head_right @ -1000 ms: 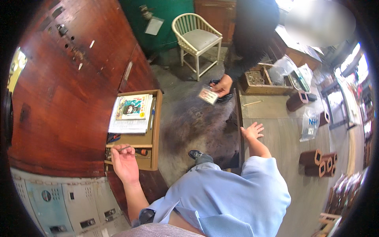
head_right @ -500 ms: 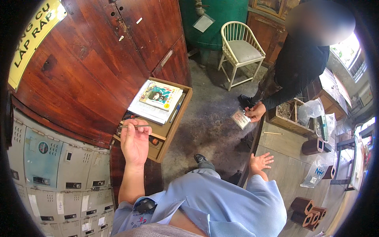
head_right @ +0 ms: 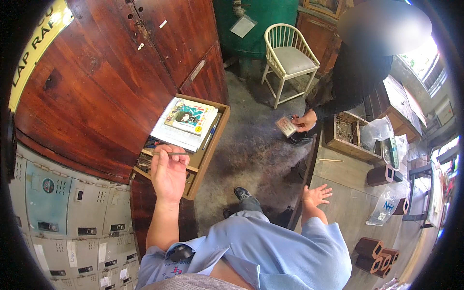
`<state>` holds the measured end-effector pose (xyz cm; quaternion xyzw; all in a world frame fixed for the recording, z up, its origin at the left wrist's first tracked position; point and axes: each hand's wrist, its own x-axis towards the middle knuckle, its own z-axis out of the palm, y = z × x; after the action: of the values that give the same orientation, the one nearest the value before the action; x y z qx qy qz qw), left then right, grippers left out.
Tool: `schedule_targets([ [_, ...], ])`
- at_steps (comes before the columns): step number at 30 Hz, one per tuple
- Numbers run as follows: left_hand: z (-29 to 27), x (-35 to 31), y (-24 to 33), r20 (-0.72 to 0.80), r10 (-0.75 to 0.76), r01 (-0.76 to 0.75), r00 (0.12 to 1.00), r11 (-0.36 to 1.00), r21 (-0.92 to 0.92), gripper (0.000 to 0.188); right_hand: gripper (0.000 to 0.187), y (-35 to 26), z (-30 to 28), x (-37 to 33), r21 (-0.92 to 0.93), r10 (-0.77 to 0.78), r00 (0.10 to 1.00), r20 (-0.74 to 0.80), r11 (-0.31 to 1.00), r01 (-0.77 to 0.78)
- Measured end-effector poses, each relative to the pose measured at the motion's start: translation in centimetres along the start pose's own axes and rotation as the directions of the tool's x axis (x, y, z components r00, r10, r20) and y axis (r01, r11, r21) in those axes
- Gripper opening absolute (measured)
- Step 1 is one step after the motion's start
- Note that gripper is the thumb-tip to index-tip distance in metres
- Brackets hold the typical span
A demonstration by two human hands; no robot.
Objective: The person opens a drawer to retrieve small items, then moves to a workbench to bundle thin wooden sticks with rubber bands. The person returns to the drawer to place items back and continues bundling sticks.
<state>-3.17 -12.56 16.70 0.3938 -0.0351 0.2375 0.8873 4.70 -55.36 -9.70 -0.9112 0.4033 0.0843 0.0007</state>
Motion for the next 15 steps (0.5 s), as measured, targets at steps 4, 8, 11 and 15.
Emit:
schedule_targets([
  [4,-0.3,-0.1,-0.5,-0.032,-0.015,0.014,0.999,1.000,-0.028,0.016,0.110,-0.1,0.0,-0.1,0.011,-0.011,1.000,-0.014,1.000,0.011],
  [8,-0.8,0.1,-1.1,-0.039,-0.031,0.029,0.999,0.998,-0.048,0.014,0.109,-0.2,-0.1,-0.3,0.001,-0.014,1.000,-0.007,1.000,0.014],
  [11,-1.1,0.4,-1.2,-0.022,-0.016,0.016,1.000,1.000,-0.020,0.009,0.109,-0.2,-0.2,-0.2,-0.011,-0.008,1.000,-0.007,1.000,0.008],
  [15,-0.7,0.7,-1.3,0.008,0.014,-0.014,1.000,0.999,0.049,0.005,0.110,-0.3,-0.1,-0.1,0.009,-0.015,1.000,-0.014,1.000,0.015],
])
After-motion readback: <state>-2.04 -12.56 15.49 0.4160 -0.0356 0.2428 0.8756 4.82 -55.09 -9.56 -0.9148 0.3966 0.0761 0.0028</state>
